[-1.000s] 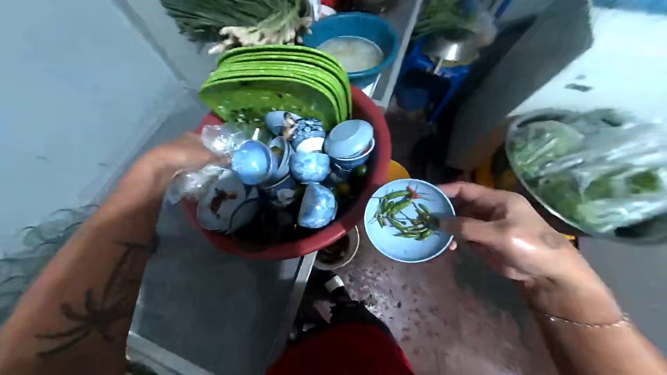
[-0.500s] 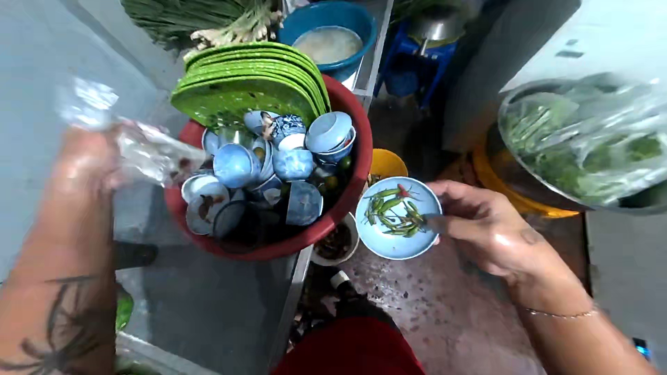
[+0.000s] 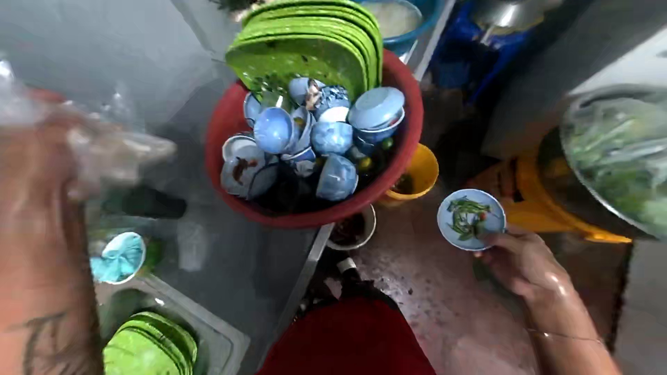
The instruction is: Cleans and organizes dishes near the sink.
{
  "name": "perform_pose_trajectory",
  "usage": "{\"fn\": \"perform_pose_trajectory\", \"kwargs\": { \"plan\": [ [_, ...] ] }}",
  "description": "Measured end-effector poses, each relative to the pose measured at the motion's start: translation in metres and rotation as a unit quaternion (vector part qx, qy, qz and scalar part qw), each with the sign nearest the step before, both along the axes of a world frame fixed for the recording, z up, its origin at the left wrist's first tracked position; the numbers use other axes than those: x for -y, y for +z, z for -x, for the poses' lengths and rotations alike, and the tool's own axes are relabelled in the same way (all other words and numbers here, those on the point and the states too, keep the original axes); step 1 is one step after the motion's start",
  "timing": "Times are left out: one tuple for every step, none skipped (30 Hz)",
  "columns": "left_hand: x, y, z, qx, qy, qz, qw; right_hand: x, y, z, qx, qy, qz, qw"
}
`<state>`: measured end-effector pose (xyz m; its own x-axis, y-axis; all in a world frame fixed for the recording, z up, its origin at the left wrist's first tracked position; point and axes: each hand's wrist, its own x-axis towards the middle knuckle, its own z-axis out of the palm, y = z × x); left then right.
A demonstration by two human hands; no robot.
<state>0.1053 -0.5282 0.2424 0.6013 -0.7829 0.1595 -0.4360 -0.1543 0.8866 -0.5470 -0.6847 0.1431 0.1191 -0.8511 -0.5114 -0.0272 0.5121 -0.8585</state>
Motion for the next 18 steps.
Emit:
{"fn": "perform_pose_trajectory", "kwargs": {
  "plan": [
    [-0.019, -0.016, -0.012, -0.015, -0.019, 0.000, 1.000, 0.000, -0.008, 0.006, -0.004, -0.018, -0.011, 1.000],
    [-0.038, -0.029, -0.010, -0.038, -0.028, -0.003, 0.999, 0.001, -0.017, 0.011, -0.003, -0.037, -0.021, 0.999],
    [-0.058, -0.040, -0.003, -0.060, -0.030, -0.015, 0.998, 0.002, -0.026, 0.016, -0.001, -0.051, -0.032, 0.998],
    [-0.073, -0.046, 0.013, -0.077, -0.021, -0.014, 0.997, 0.003, -0.035, 0.020, 0.001, -0.065, -0.045, 0.997],
    [-0.088, -0.052, 0.029, -0.087, -0.007, -0.020, 0.996, 0.004, -0.043, 0.022, 0.002, -0.078, -0.058, 0.995],
    [-0.095, -0.057, 0.059, -0.089, 0.060, -0.018, 0.994, 0.005, -0.050, 0.023, 0.003, -0.088, -0.070, 0.994],
    [-0.102, -0.062, 0.086, -0.094, 0.130, -0.038, 0.986, 0.007, -0.058, 0.024, 0.009, -0.093, -0.083, 0.992],
    [-0.108, -0.067, 0.110, -0.106, 0.192, -0.051, 0.974, 0.011, -0.064, 0.024, 0.013, -0.097, -0.096, 0.991],
    [-0.111, -0.069, 0.135, -0.121, 0.237, -0.052, 0.962, 0.016, -0.071, 0.023, 0.014, -0.102, -0.105, 0.989],
    [-0.112, -0.069, 0.159, -0.143, 0.259, -0.041, 0.954, 0.023, -0.077, 0.022, 0.011, -0.105, -0.111, 0.988],
    [-0.115, -0.070, 0.178, -0.178, 0.255, -0.006, 0.951, 0.031, -0.081, 0.021, 0.004, -0.106, -0.111, 0.988],
    [-0.124, -0.074, 0.189, -0.214, 0.219, 0.035, 0.951, 0.041, -0.084, 0.019, -0.015, -0.102, -0.103, 0.989],
    [-0.135, -0.077, 0.196, -0.239, 0.173, 0.063, 0.953, 0.051, -0.086, 0.017, -0.043, -0.099, -0.089, 0.990],
    [-0.146, -0.079, 0.202, -0.256, 0.141, 0.084, 0.952, 0.064, -0.090, 0.014, -0.072, -0.095, -0.072, 0.990],
    [-0.154, -0.077, 0.211, -0.278, 0.136, 0.108, 0.945, 0.080, -0.096, 0.010, -0.108, -0.088, -0.051, 0.989],
    [-0.160, -0.072, 0.221, -0.302, 0.161, 0.134, 0.930, 0.098, -0.104, 0.006, -0.158, -0.079, -0.024, 0.984],
    [-0.163, -0.067, 0.232, -0.315, 0.204, 0.153, 0.914, 0.117, -0.112, 0.002, -0.209, -0.063, 0.003, 0.976],
    [-0.165, -0.063, 0.240, -0.318, 0.249, 0.162, 0.900, 0.135, -0.120, -0.004, -0.264, -0.037, 0.036, 0.963]
  ]
}}
